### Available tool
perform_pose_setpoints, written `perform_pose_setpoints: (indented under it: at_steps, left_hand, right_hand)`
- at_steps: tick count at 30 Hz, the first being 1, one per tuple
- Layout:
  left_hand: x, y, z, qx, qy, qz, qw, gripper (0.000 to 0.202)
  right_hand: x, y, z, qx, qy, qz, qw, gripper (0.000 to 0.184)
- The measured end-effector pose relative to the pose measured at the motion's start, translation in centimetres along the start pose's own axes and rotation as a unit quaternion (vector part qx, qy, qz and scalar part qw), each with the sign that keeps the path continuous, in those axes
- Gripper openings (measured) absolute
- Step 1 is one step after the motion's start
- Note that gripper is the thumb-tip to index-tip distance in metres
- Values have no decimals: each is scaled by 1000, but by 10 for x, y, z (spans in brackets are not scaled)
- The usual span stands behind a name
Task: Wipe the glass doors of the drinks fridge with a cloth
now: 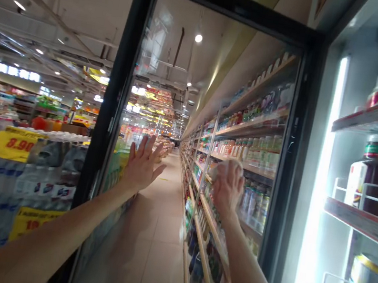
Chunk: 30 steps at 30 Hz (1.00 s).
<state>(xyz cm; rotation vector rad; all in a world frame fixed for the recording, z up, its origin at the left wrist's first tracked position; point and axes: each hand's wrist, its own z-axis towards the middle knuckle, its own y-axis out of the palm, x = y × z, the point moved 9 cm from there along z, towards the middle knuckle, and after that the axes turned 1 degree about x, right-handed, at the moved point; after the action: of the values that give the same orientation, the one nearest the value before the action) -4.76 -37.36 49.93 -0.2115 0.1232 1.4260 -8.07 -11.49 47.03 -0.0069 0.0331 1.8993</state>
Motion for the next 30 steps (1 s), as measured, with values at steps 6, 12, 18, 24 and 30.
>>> perform_pose_setpoints:
  at_steps: [6, 12, 18, 24, 30]
  left_hand:
    - [1, 1, 0, -3, -2, -5, 1000, 62]
    - [-2, 4, 0, -18, -8, -19, 1000, 62]
    - [0, 4, 0, -13, -8, -14, 1000, 62]
    - [-1, 2, 2, -12, -9, -18, 1000, 62]
    - [-1, 4, 1, -29, -12, -36, 999, 62]
  right_hand:
    - [11, -1, -12, 19, 114, -2, 993, 49]
    - [-61, 11, -45, -61, -137, 21, 988, 38]
    - [52, -13, -33, 78, 197, -26, 977, 51]
    - [-112, 20, -59, -90, -190, 54, 976, 41]
    - [9, -6, -66, -2, 12, -8, 1000, 44]
